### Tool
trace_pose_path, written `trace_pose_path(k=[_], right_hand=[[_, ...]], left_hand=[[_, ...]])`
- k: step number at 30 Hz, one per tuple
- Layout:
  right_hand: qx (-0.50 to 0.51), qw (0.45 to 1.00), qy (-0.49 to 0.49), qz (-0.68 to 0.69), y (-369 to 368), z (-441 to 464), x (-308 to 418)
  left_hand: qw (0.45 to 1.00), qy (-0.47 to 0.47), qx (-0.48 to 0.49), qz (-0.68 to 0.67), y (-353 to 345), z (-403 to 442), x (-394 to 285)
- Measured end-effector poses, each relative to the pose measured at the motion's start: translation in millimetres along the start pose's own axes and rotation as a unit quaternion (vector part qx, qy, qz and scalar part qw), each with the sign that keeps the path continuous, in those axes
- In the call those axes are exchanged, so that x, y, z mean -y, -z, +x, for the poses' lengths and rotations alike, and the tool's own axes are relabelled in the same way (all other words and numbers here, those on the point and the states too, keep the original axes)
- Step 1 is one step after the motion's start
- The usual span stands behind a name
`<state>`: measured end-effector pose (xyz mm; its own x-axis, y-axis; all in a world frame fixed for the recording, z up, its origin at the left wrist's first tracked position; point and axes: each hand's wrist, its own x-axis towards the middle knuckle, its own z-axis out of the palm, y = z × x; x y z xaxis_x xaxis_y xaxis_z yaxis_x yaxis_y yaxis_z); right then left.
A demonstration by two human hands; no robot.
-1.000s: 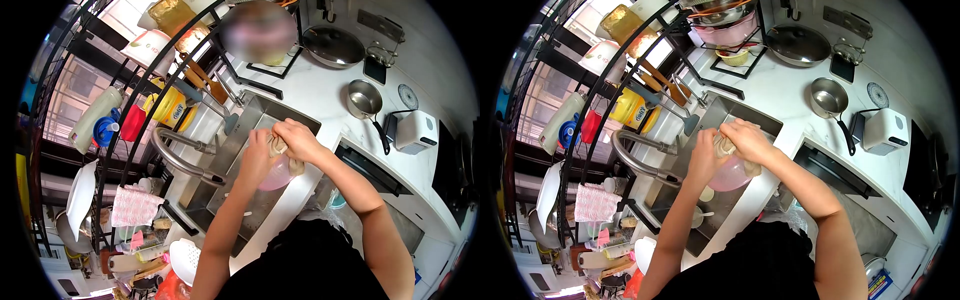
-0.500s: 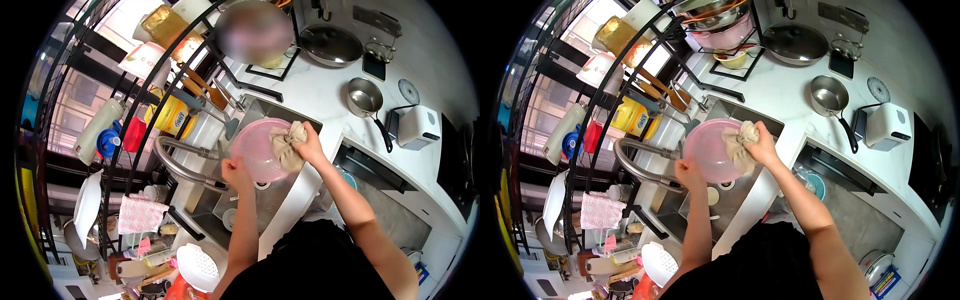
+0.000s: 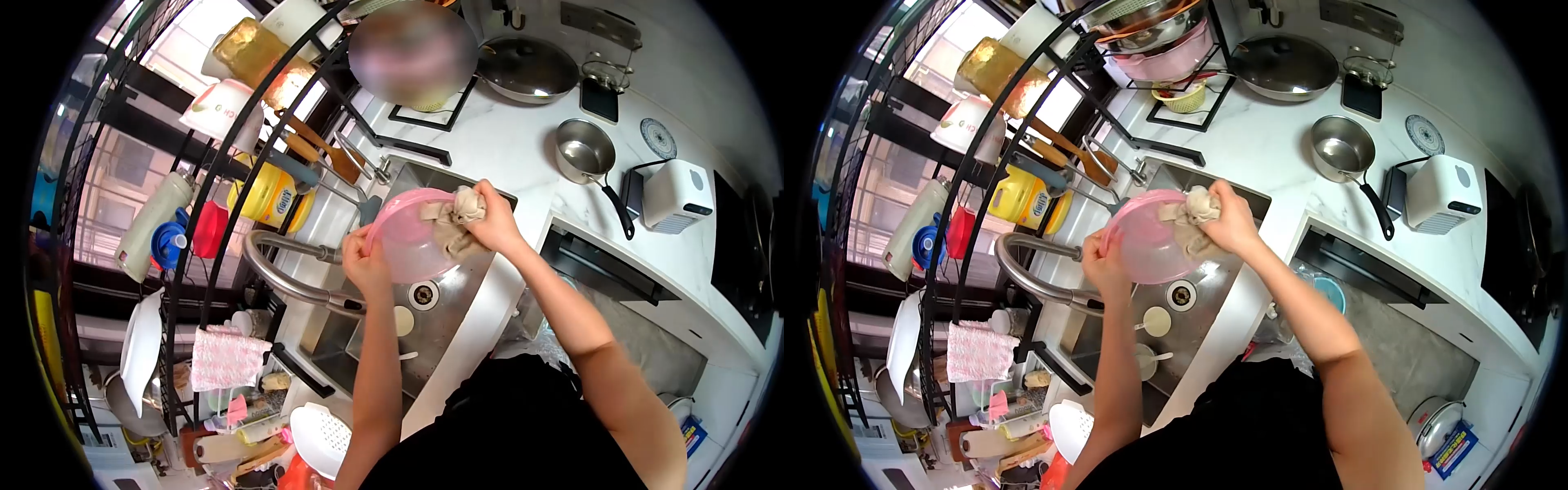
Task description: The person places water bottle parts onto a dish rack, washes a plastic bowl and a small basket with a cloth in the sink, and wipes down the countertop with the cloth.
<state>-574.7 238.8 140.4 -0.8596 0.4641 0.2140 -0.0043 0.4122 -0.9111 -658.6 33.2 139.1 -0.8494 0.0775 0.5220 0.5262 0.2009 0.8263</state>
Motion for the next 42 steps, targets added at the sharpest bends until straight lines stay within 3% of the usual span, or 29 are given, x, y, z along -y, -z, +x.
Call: trace_pose_path(k=[2,4,6,10,12,16,18,19,21,22,24,26,27,30,31,32,33,36,38,42], right_hand=[[-0.084,0.990,-0.102,0.040,-7.7,-8.9,-1.5],[-0.104,0.987,-0.106,0.057,-5.3,-12.5,9.0],[-0.077,0.989,-0.123,0.024,-1.0,-14.7,14.1],[-0.044,0.989,-0.132,-0.051,12.5,-13.5,24.8],[0.050,0.980,-0.134,-0.141,23.4,-12.7,31.8],[0.055,0.981,-0.119,-0.146,36.1,-17.3,35.0],[0.025,0.996,-0.036,-0.081,44.3,-16.2,29.3],[0.013,0.996,-0.049,0.071,49.4,-13.8,20.8],[-0.071,0.957,0.042,0.278,59.9,-8.8,0.9],[-0.111,0.936,0.045,0.330,69.8,-8.8,7.0],[-0.137,0.891,0.018,0.433,87.2,-8.0,17.0],[-0.090,0.877,0.064,0.467,87.4,-3.4,14.4],[0.013,0.939,-0.035,0.341,85.6,-6.1,11.2],[0.015,0.979,0.119,0.163,-11.9,-38.0,-16.7],[-0.024,0.980,0.130,0.148,-27.8,-45.3,-1.7],[-0.060,0.979,0.141,0.134,-33.0,-47.5,4.9],[-0.065,0.979,0.144,0.132,-28.0,-37.2,3.0],[0.030,0.915,0.002,0.403,-14.7,-5.3,-10.0],[0.102,0.880,-0.109,0.450,-16.1,-4.1,-17.2],[0.119,0.840,-0.261,0.461,-27.4,-17.4,-30.7]], left_hand=[[0.989,0.077,-0.052,-0.113,-7.7,-15.1,11.6],[0.985,0.083,-0.071,-0.135,-13.8,-24.1,16.5],[0.964,0.151,-0.093,-0.198,-14.9,-31.1,20.1],[0.962,0.158,-0.092,-0.205,-17.2,-37.1,29.4],[0.951,0.175,-0.089,-0.237,-16.3,-40.0,28.7],[0.944,0.189,-0.092,-0.253,-23.8,-49.0,21.6],[0.940,0.230,-0.087,-0.238,-25.7,-52.4,26.1],[0.940,0.229,-0.087,-0.236,-26.1,-52.1,25.5],[0.876,0.348,-0.159,-0.292,-27.2,-47.8,24.8],[0.877,0.347,-0.161,-0.291,-22.9,-49.0,31.3],[0.823,0.413,-0.073,-0.383,-15.1,-49.5,47.7],[0.797,0.433,-0.043,-0.419,-24.0,-56.8,57.8],[0.766,0.455,-0.011,-0.455,-32.7,-61.2,57.9],[0.788,0.416,0.016,-0.454,-69.9,-64.2,37.4],[0.689,0.418,0.025,-0.591,-73.8,-67.3,46.0],[0.687,0.418,0.028,-0.593,-73.2,-74.5,41.0],[0.752,0.380,0.090,-0.530,-70.9,-80.8,31.6],[0.698,0.488,0.107,-0.512,-56.6,-87.1,-5.6],[0.696,0.471,0.155,-0.520,-62.9,-81.7,-19.3],[0.737,0.465,0.115,-0.477,-81.2,-62.4,0.7]])
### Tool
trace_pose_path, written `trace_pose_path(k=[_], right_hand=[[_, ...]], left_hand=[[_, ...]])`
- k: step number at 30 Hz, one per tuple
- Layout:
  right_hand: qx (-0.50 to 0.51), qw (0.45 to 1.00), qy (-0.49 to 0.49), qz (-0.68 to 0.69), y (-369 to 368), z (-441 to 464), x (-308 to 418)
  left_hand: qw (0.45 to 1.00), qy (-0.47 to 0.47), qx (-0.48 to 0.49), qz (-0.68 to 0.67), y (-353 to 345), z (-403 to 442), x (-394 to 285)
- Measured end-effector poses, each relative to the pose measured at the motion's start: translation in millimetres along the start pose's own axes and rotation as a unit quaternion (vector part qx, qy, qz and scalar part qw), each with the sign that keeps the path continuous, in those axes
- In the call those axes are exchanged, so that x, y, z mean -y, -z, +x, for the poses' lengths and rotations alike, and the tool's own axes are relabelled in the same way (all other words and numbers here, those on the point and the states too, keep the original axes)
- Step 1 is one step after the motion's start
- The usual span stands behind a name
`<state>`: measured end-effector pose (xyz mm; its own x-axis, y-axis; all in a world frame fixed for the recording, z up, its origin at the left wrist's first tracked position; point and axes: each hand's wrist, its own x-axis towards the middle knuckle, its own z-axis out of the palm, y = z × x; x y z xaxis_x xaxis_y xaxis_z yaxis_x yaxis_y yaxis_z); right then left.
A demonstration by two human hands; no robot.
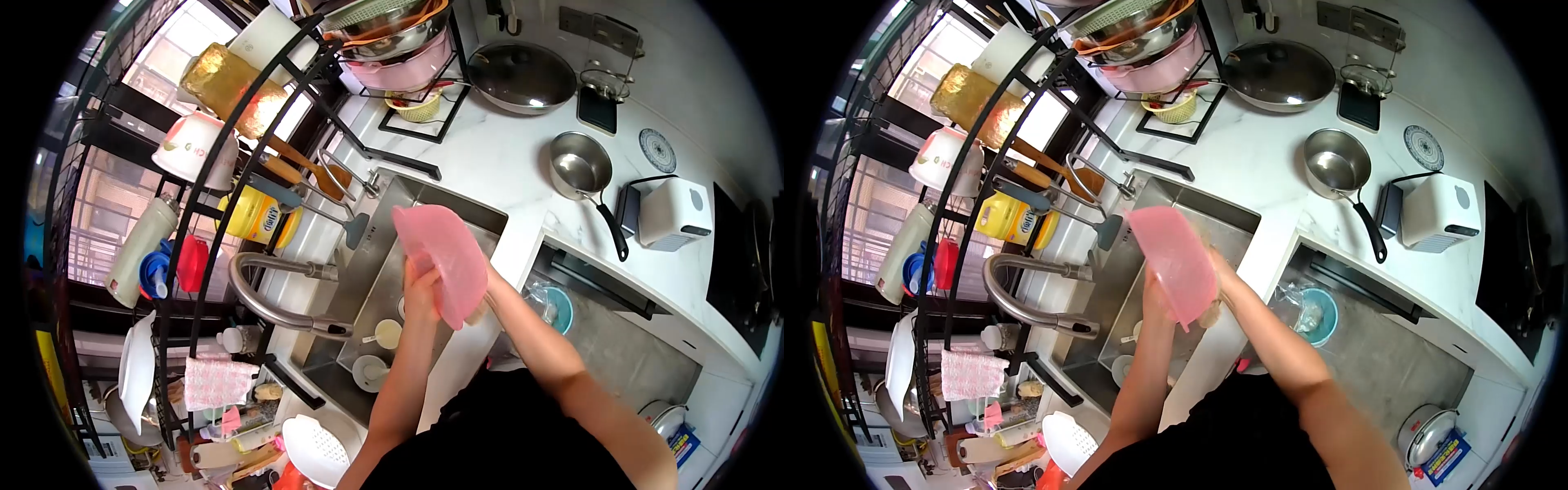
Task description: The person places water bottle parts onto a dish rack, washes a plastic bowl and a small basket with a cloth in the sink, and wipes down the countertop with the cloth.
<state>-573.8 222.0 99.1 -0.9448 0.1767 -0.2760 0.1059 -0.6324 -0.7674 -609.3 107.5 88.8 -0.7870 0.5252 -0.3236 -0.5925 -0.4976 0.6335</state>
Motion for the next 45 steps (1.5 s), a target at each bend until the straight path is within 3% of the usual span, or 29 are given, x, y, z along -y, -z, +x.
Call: trace_pose_path(k=[2,3,5,7,8,10,12,14,15,16,18,20,22,24,25,27,29,31,32,34,36,39,42,43,45], right_hand=[[-0.015,0.997,-0.075,-0.001,22.4,-9.7,-5.0],[-0.021,0.995,-0.096,-0.005,34.1,-12.2,-4.9],[-0.037,0.987,-0.156,-0.018,62.0,-15.4,0.7],[-0.061,0.969,0.037,-0.237,70.6,-18.6,54.6],[-0.071,0.952,0.053,-0.294,92.8,0.8,67.6],[-0.180,0.867,0.086,-0.456,120.8,46.0,101.0],[-0.225,0.761,0.093,-0.601,144.6,100.7,121.8],[-0.236,0.693,0.116,-0.671,198.5,183.1,99.5],[-0.300,0.644,0.031,-0.703,212.3,222.1,80.3],[-0.298,0.646,0.031,-0.702,207.5,238.1,66.3],[-0.315,0.545,0.080,-0.773,180.9,253.5,31.6],[-0.163,0.529,0.144,-0.820,165.4,256.8,7.5],[-0.029,0.598,0.287,-0.748,160.9,241.2,-16.3],[-0.020,0.613,0.320,-0.722,163.7,224.7,-5.2],[-0.021,0.613,0.321,-0.721,169.4,213.4,0.3],[0.149,0.639,0.223,-0.721,187.3,191.5,19.6],[0.056,0.606,0.156,-0.778,188.1,169.4,57.1],[-0.057,0.556,-0.018,-0.829,161.6,157.7,104.5],[-0.061,0.515,-0.077,-0.851,147.4,158.5,125.5],[-0.020,0.563,0.076,-0.822,145.7,186.5,137.5],[0.037,0.768,0.158,-0.620,140.5,256.5,131.1],[-0.073,0.719,0.160,-0.672,103.2,351.0,123.7],[-0.145,0.662,0.126,-0.724,96.0,403.6,105.2],[-0.147,0.692,0.095,-0.700,95.0,406.7,105.4],[-0.166,0.705,0.146,-0.674,99.5,394.4,103.7]], left_hand=[[0.989,-0.069,-0.087,0.093,9.8,10.5,-0.6],[0.989,-0.065,-0.091,0.092,23.6,19.6,-3.3],[0.961,-0.172,-0.208,0.063,49.4,45.5,-8.0],[0.967,-0.144,-0.203,0.047,49.2,46.6,-10.0],[0.973,-0.118,-0.195,0.038,52.0,43.7,-10.0],[0.975,-0.095,-0.195,0.054,72.5,39.3,2.0],[0.980,-0.036,-0.191,0.044,85.0,29.4,15.4],[0.974,-0.015,-0.220,0.054,84.4,22.3,24.9],[0.973,-0.016,-0.222,0.056,90.0,19.7,28.6],[0.972,-0.006,-0.234,0.030,96.0,17.9,33.0],[0.968,0.009,-0.250,0.008,98.4,20.7,35.2],[0.960,0.020,-0.278,-0.007,95.6,20.5,33.0],[0.957,0.025,-0.290,-0.008,98.5,23.2,34.2],[0.956,0.024,-0.291,-0.004,98.4,33.4,31.6],[0.957,0.024,-0.290,-0.009,97.9,35.1,29.9],[0.958,0.023,-0.284,-0.019,96.6,41.8,28.0],[0.957,0.028,-0.288,-0.018,97.2,44.3,28.5],[0.959,0.017,-0.281,-0.024,112.1,44.5,36.7],[0.962,0.007,-0.271,-0.020,119.7,43.6,38.2],[0.962,-0.022,-0.268,-0.043,123.8,40.9,42.5],[0.962,-0.053,-0.259,-0.063,119.7,39.4,43.4],[0.948,0.031,-0.299,-0.103,105.3,29.9,32.9],[0.946,0.026,-0.315,-0.065,87.6,23.3,21.6],[0.949,0.021,-0.308,-0.066,87.8,19.6,20.4],[0.949,0.017,-0.306,-0.074,94.0,12.8,22.2]])
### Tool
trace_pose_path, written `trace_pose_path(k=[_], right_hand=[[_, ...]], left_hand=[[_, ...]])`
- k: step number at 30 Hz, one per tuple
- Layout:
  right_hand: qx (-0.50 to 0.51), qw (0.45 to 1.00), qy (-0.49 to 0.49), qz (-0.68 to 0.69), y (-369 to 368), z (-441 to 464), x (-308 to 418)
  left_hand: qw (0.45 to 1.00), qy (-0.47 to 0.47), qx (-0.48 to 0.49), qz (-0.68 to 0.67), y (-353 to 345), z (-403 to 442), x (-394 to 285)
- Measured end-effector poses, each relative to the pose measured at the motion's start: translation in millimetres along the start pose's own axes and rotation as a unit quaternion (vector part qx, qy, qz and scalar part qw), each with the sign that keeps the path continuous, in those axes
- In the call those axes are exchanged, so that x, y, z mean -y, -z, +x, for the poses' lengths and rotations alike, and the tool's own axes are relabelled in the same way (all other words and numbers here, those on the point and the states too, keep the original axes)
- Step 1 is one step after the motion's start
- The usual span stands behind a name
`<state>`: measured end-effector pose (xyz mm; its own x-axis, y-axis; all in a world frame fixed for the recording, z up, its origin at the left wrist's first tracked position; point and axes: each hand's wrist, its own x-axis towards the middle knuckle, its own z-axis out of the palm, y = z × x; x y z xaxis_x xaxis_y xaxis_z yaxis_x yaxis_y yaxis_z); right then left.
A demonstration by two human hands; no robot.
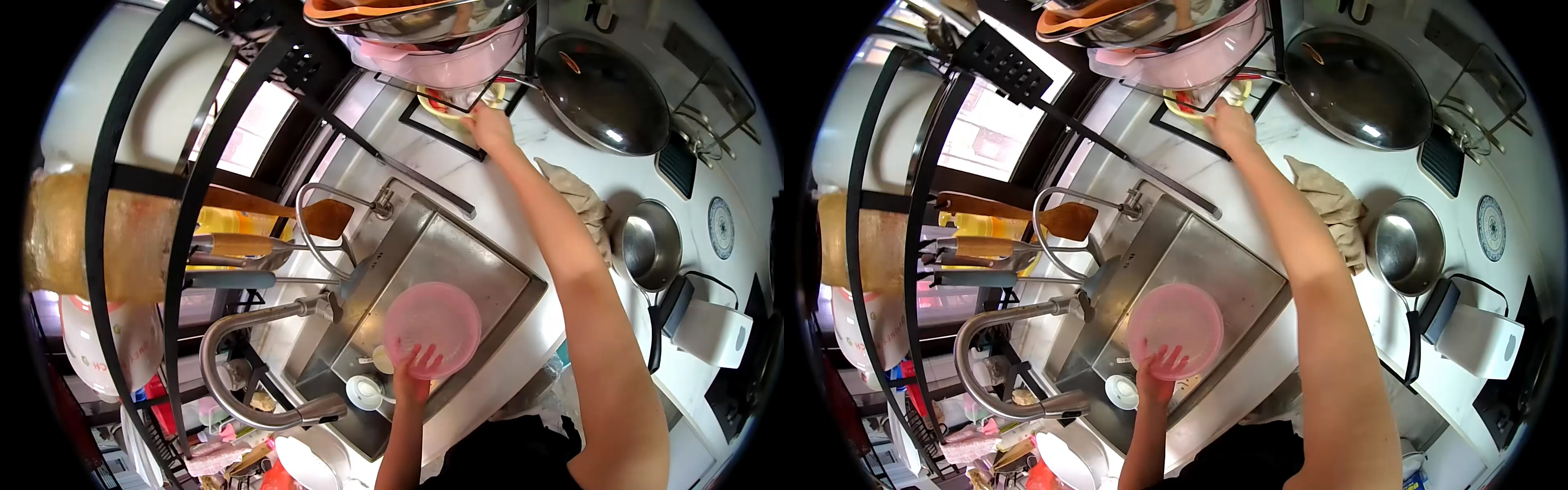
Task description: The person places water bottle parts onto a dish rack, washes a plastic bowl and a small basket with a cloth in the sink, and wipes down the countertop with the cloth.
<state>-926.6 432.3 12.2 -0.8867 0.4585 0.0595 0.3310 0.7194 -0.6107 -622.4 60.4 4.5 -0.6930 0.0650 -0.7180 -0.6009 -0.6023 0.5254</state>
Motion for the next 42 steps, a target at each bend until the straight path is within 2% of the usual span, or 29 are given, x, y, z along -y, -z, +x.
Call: trace_pose_path(k=[2,4,7,9,11,14,17,19,20,23,24,25,26,28,29,30,33,34,35,36,37,38,39,40,41,42], right_hand=[[-0.023,0.999,0.026,0.012,11.8,-25.4,-12.2],[-0.023,0.981,0.036,0.188,24.6,-49.9,-24.8],[0.002,0.973,0.042,0.226,42.1,-96.7,-30.8],[0.038,0.983,0.043,0.174,68.3,-139.4,-21.6],[0.060,0.978,0.060,0.190,92.9,-186.1,-11.7],[0.100,0.970,0.115,0.190,125.8,-254.1,2.8],[0.121,0.952,0.186,0.210,123.4,-309.2,2.3],[0.096,0.949,0.264,0.144,115.4,-333.7,4.8],[0.107,0.950,0.262,0.135,109.5,-343.7,5.9],[0.136,0.952,0.261,0.079,99.5,-369.0,8.9],[0.137,0.953,0.258,0.077,101.9,-369.6,14.4],[0.111,0.943,0.306,0.065,107.9,-367.5,22.1],[0.087,0.931,0.351,0.053,113.5,-366.4,25.7],[0.069,0.952,0.269,0.128,118.8,-356.2,20.0],[-0.003,0.966,0.247,0.082,110.9,-337.3,-2.5],[-0.044,0.985,0.167,0.023,115.0,-312.0,-8.9],[-0.198,0.948,0.108,-0.226,76.2,-233.3,-59.0],[-0.197,0.949,0.108,-0.223,55.6,-217.7,-80.1],[-0.164,0.951,0.066,-0.254,35.6,-203.6,-99.7],[-0.131,0.950,0.022,-0.283,23.8,-188.5,-109.7],[-0.137,0.950,0.019,-0.280,22.8,-169.6,-109.6],[-0.076,0.992,0.024,-0.094,27.1,-148.2,-105.9],[-0.009,0.995,0.030,0.095,31.6,-128.0,-101.8],[-0.066,0.987,0.080,0.126,33.0,-105.0,-86.2],[-0.123,0.972,0.129,0.156,29.1,-78.6,-64.6],[-0.148,0.964,0.149,0.162,21.1,-48.3,-49.0]], left_hand=[[1.000,-0.001,0.006,-0.012,9.0,3.1,4.0],[1.000,-0.014,0.007,-0.002,18.0,9.7,9.0],[0.999,-0.021,0.027,0.041,20.2,20.7,15.3],[0.999,-0.017,0.028,0.043,13.9,25.7,16.9],[0.998,-0.014,0.029,0.046,4.9,29.5,17.6],[0.998,-0.009,0.026,0.054,-14.8,27.2,18.2],[0.997,0.006,0.035,0.066,-40.4,18.1,19.5],[0.977,-0.064,0.202,0.017,-54.9,10.0,19.7],[0.978,-0.019,0.205,-0.043,-56.6,4.3,17.8],[0.982,-0.056,0.178,-0.036,-51.0,3.6,20.2],[0.978,-0.071,0.194,-0.034,-41.9,5.6,21.3],[0.973,-0.085,0.211,-0.031,-35.3,6.6,19.6],[0.976,-0.054,0.199,-0.075,-27.9,7.4,16.6],[0.973,-0.051,0.196,-0.108,-15.1,12.8,15.8],[0.974,-0.053,0.191,-0.110,-10.4,12.5,13.6],[0.976,-0.049,0.183,-0.109,-1.5,13.2,12.0],[0.974,-0.058,0.184,-0.119,14.4,14.6,10.4],[0.972,-0.050,0.184,-0.137,12.2,9.9,6.5],[0.969,-0.042,0.187,-0.153,12.1,8.2,3.2],[0.982,-0.064,0.144,-0.104,18.2,6.8,2.4],[0.986,-0.072,0.120,-0.087,31.8,12.1,4.1],[0.985,-0.058,0.111,-0.120,40.4,14.0,10.0],[0.986,-0.062,0.124,-0.089,35.0,3.8,2.5],[0.991,-0.072,0.098,-0.055,52.5,6.9,6.7],[0.989,-0.051,0.102,-0.090,65.6,10.2,14.9],[0.995,-0.059,0.077,-0.014,38.9,-8.4,2.3]])
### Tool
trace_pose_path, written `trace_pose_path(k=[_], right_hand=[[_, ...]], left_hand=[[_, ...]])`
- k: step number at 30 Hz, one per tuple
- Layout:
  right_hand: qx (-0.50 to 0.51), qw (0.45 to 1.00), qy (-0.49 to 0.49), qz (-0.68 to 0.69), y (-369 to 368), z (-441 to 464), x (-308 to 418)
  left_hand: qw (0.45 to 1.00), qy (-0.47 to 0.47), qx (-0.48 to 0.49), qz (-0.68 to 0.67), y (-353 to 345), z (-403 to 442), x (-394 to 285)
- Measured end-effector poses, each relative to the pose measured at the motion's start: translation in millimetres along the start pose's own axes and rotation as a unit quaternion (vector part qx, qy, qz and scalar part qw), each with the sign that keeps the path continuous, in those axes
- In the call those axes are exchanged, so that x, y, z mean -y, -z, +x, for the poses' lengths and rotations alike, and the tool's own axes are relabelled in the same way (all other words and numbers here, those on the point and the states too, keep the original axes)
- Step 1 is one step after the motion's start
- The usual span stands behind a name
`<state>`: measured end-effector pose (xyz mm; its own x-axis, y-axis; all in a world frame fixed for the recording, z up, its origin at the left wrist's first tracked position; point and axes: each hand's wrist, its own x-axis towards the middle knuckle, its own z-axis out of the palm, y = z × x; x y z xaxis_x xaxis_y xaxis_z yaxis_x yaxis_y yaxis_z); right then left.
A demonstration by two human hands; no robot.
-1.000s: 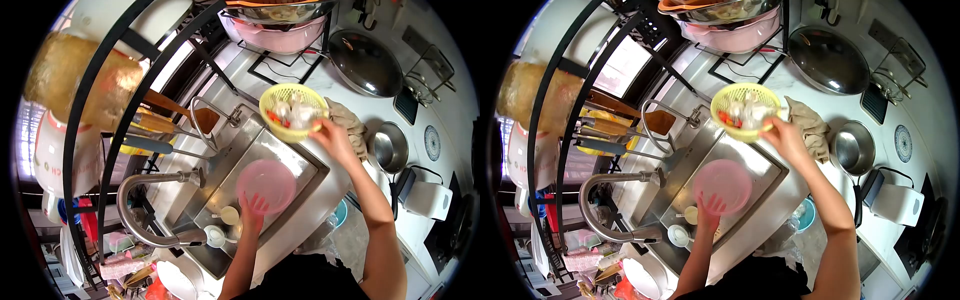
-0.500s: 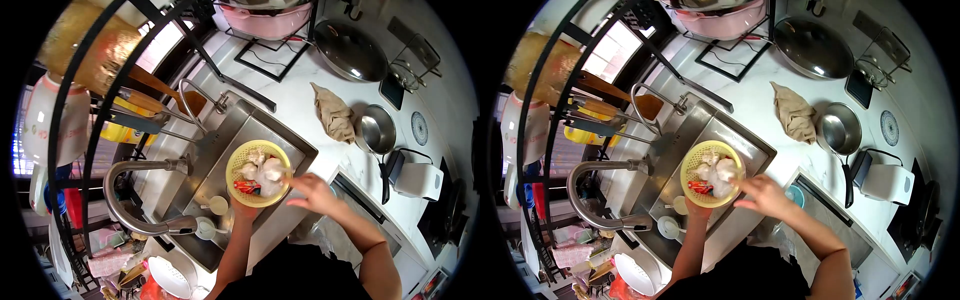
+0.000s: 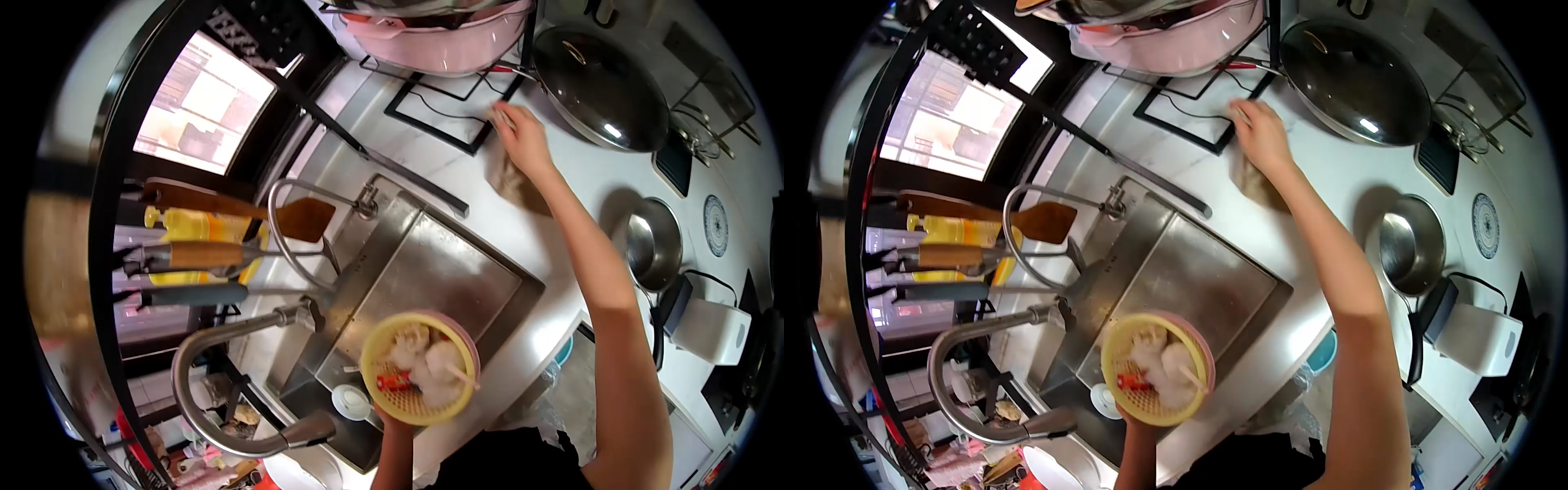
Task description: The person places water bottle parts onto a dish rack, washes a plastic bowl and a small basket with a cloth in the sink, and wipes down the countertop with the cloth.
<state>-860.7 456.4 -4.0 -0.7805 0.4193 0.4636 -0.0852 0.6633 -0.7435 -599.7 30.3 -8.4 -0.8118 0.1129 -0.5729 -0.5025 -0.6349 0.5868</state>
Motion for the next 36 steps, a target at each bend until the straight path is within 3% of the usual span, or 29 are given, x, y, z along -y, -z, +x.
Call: trace_pose_path(k=[1,3,5,6,7,9,10,12,13,15,19,21,22,26,28,30,33,36], right_hand=[[-0.022,0.999,0.023,0.007,-19.9,29.2,-0.1],[0.098,0.957,-0.010,-0.274,-58.6,76.8,-7.3],[0.104,0.928,-0.038,-0.357,-97.5,82.0,-26.0],[0.071,0.940,-0.075,-0.324,-130.2,76.0,-57.0],[0.009,0.911,-0.041,-0.409,-138.3,74.2,-47.4],[0.192,0.956,-0.090,-0.201,-132.2,64.0,-25.1],[0.193,0.956,-0.087,-0.201,-131.4,54.5,-18.6],[0.141,0.984,0.076,0.083,-129.6,45.7,-8.6],[0.143,0.983,0.076,0.085,-132.7,51.8,0.8],[0.124,0.962,0.194,0.144,-147.2,69.7,22.6],[0.178,0.975,0.136,0.013,-190.9,51.8,19.6],[0.291,0.943,0.149,-0.061,-172.1,33.8,17.8],[0.400,0.907,0.126,0.038,-163.0,27.8,10.8],[0.427,0.886,0.180,-0.021,-87.9,-27.5,-11.8],[0.330,0.922,0.200,0.008,-45.8,-64.9,-20.8],[0.322,0.944,0.070,-0.018,0.1,-97.4,-12.3],[0.339,0.934,0.104,-0.028,56.8,-161.4,-4.3],[0.573,0.813,-0.054,-0.088,117.8,-168.5,51.0]], left_hand=[[0.995,0.024,-0.070,-0.070,-20.4,-8.4,-2.8],[0.998,0.011,-0.051,-0.039,7.2,-15.4,3.3],[0.997,-0.014,-0.075,-0.026,-7.8,-21.3,5.4],[0.999,-0.020,-0.031,0.002,7.5,-23.8,7.0],[0.999,-0.024,-0.031,0.005,1.7,-22.4,6.0],[0.995,-0.042,-0.072,0.053,-10.2,-25.1,6.6],[0.996,-0.039,-0.051,0.064,-7.0,-24.4,6.2],[0.996,-0.043,-0.054,0.056,-7.0,-21.1,5.0],[0.996,-0.044,-0.060,0.049,-8.8,-21.5,4.8],[0.997,-0.055,-0.044,0.044,-14.9,-18.7,2.5],[0.996,-0.061,-0.058,0.019,-31.3,-15.0,-3.6],[0.997,-0.061,-0.031,0.032,-42.8,-11.7,-10.4],[0.997,-0.060,-0.002,0.039,-50.0,-9.5,-12.5],[0.996,-0.075,0.015,0.053,-53.4,-1.4,-14.3],[0.998,-0.049,0.018,-0.033,-66.3,-0.6,-16.2],[0.998,-0.042,0.027,-0.046,-60.3,4.0,-12.7],[0.996,-0.029,0.047,-0.072,-76.0,13.3,-14.8],[0.994,-0.034,0.077,-0.073,-85.4,21.4,-15.5]])
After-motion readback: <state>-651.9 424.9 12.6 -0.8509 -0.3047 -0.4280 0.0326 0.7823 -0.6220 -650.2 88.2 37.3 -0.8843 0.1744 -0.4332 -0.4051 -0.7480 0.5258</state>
